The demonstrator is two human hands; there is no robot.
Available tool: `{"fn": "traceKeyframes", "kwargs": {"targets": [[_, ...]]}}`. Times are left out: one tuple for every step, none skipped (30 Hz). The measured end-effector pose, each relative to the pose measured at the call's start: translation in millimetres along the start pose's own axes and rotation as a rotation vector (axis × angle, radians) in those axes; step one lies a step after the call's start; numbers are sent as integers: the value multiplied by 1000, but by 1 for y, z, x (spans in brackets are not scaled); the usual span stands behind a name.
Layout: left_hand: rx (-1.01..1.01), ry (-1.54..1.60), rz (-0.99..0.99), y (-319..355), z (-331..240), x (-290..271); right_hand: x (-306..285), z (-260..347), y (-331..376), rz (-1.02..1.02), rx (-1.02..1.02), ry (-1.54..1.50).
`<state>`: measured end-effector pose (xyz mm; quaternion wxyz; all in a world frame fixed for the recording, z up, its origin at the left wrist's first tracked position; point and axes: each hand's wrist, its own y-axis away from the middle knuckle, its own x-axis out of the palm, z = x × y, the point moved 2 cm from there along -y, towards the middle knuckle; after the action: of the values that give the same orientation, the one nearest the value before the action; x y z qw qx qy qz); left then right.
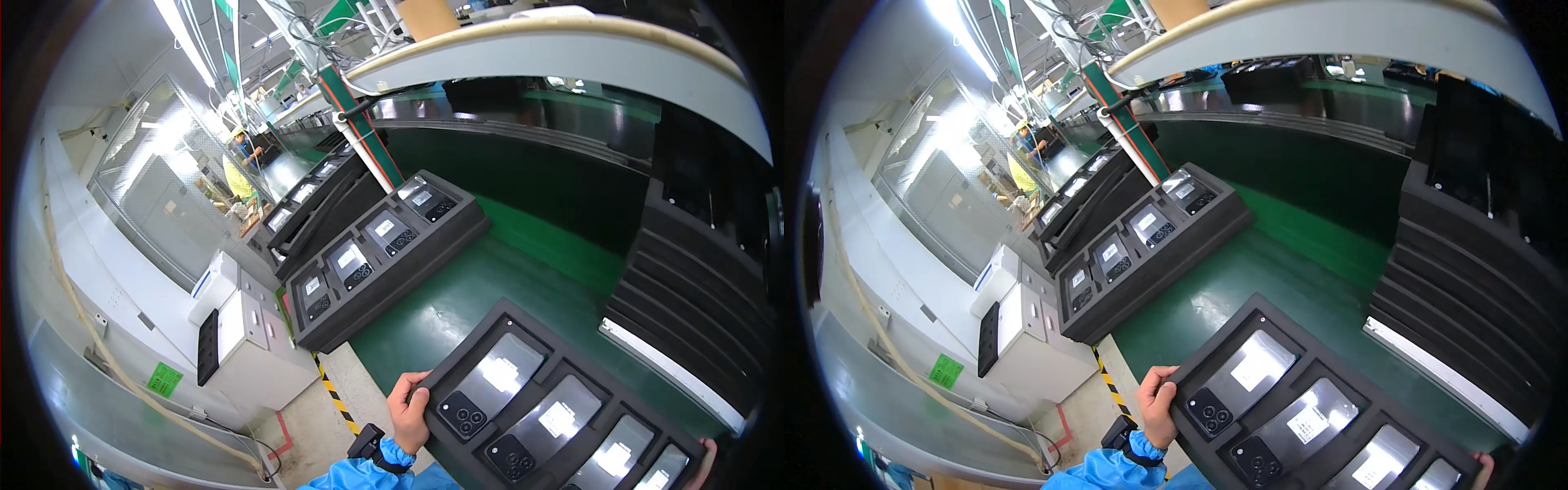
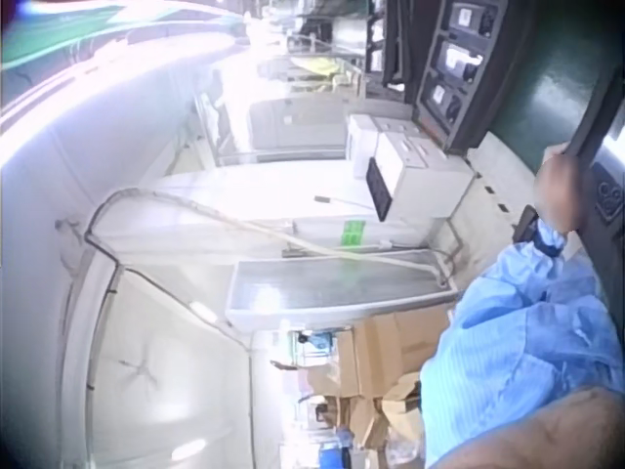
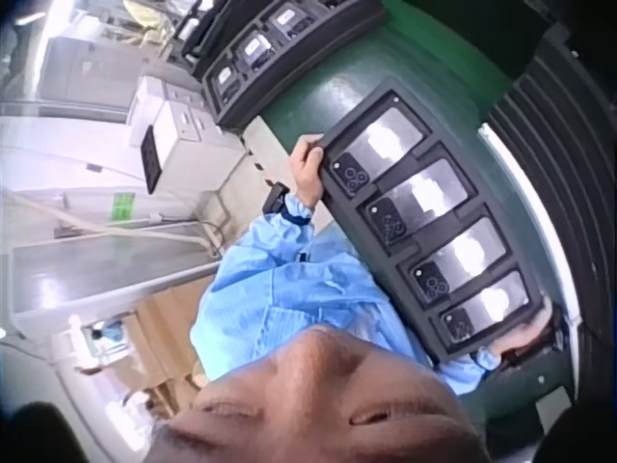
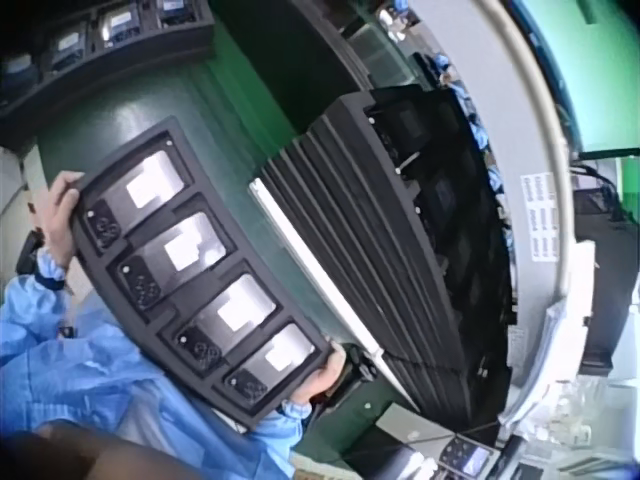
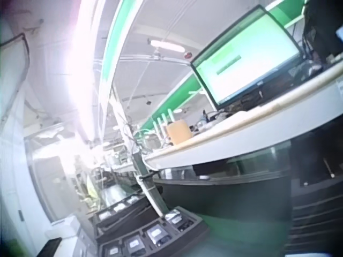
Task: Scanning smartphone serial numbers or QR codes and organizing the devices into foam trays on an assembly line.
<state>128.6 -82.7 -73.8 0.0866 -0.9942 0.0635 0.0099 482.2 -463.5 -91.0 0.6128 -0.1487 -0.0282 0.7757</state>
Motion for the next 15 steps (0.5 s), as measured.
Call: {"fn": "traceKeyframes", "kwargs": {"targets": [[14, 17, 6, 0, 1, 0, 2, 8, 0, 4, -43, 155], [20, 1, 8, -1, 3, 0, 5, 12, -3, -36, 14, 16], [19, -29, 4, -2, 4, -1, 6, 25, -1, 5, -233, 366], [41, -19, 9, -3, 5, -1, 6, 32, 5, -40, -172, 411], [57, 12, 12, -3, 6, -2, 5, 38, 11, -85, -114, 451], [37, 3, 14, -3, 8, -2, 3, 44, 21, -109, 5, 393], [18, -18, 8, -3, 9, -2, 0, 49, 35, -130, 123, 331], [3, -3, 6, -3, 10, -2, -4, 55, 48, -94, 211, 348], [14, 22, 13, -3, 10, -1, -7, 60, 64, -72, 286, 252], [7, 45, 7, -3, 10, 0, -13, 66, 76, -37, 386, 220], [2, 67, 2, -3, 10, 1, -19, 69, 86, 0, 487, 185], [13, 78, 6, -3, 9, 3, -26, 74, 91, -10, 476, 178], [18, 51, 1, -3, 9, 4, -31, 76, 97, 29, 578, 108], [21, 16, -12, -4, 8, 5, -33, 76, 102, 69, 676, 39], [25, 43, -4, -4, 8, 6, -33, 77, 105, 62, 660, 40]]}}
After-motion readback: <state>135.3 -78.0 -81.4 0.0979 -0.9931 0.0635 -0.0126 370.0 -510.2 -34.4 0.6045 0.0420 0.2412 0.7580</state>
